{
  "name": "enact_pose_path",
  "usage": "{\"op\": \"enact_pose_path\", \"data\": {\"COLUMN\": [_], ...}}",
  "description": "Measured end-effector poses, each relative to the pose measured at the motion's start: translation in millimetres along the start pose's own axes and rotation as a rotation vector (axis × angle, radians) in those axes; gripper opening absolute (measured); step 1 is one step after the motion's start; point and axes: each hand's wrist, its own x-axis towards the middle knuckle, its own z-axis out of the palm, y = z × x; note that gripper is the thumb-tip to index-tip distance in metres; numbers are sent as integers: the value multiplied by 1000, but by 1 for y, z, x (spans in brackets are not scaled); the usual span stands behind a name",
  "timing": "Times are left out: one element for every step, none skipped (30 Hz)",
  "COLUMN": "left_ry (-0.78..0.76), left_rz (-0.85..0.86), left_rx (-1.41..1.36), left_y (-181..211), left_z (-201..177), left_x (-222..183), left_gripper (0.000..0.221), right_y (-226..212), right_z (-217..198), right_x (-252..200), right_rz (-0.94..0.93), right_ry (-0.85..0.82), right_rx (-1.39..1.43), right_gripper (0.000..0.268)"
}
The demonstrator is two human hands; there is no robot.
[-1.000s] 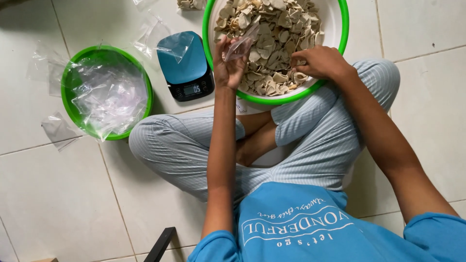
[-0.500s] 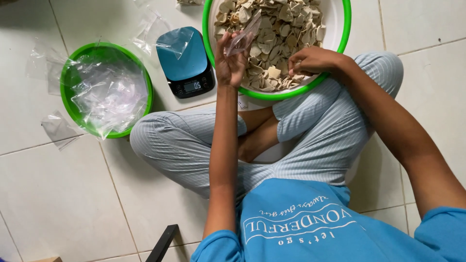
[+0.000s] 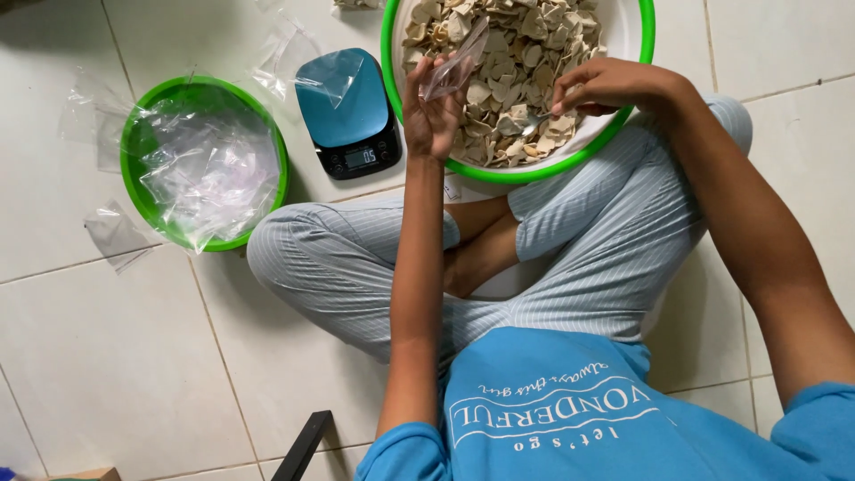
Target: Weighing and bagging dried food pieces using a spoon and a digital scale while sitting on the floor.
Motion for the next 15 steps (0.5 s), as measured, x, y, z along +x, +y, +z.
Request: {"op": "enact_pose_path", "data": {"left_ry": [1,-3,-8,-8,-5,-2,0,4,5,3,-14,-32,-31,-8,14], "left_rz": [1,2,0,-2,-2,-2,-1,4,10,11,10,10,6,8,11], "left_rx": [0,-5,-12,-15,-20,-25,-24,-12,-1,0,-9,-17,-19,-20,-18], "left_y": [1,1,-1,0,0,0,0,0,0,-1,0,0,0,0,1], "left_z": [1,2,4,2,1,0,0,0,0,0,0,0,0,0,0], "left_x": [0,-1,0,1,1,2,2,1,3,3,3,2,2,2,3], "left_gripper": [18,18,17,17,17,17,17,17,17,17,17,17,17,17,17], "right_y": [-2,-4,-6,-2,1,5,10,15,20,19,18,17,14,11,7], "right_z": [-1,-1,-3,2,8,14,24,34,42,43,45,47,48,50,50], "right_x": [-2,-3,-6,1,7,14,21,29,36,37,37,38,35,33,31], "right_rz": [0,82,165,168,241,313,312,265,216,214,216,218,222,167,106], "right_ry": [-2,89,183,184,241,298,295,324,355,355,331,307,308,237,169], "right_rx": [0,-109,-217,-218,-398,-578,-577,-649,-722,-723,-651,-579,-577,-386,-193], "right_gripper": [18,15,14,14,16,19,19,20,22,22,24,27,27,23,20]}}
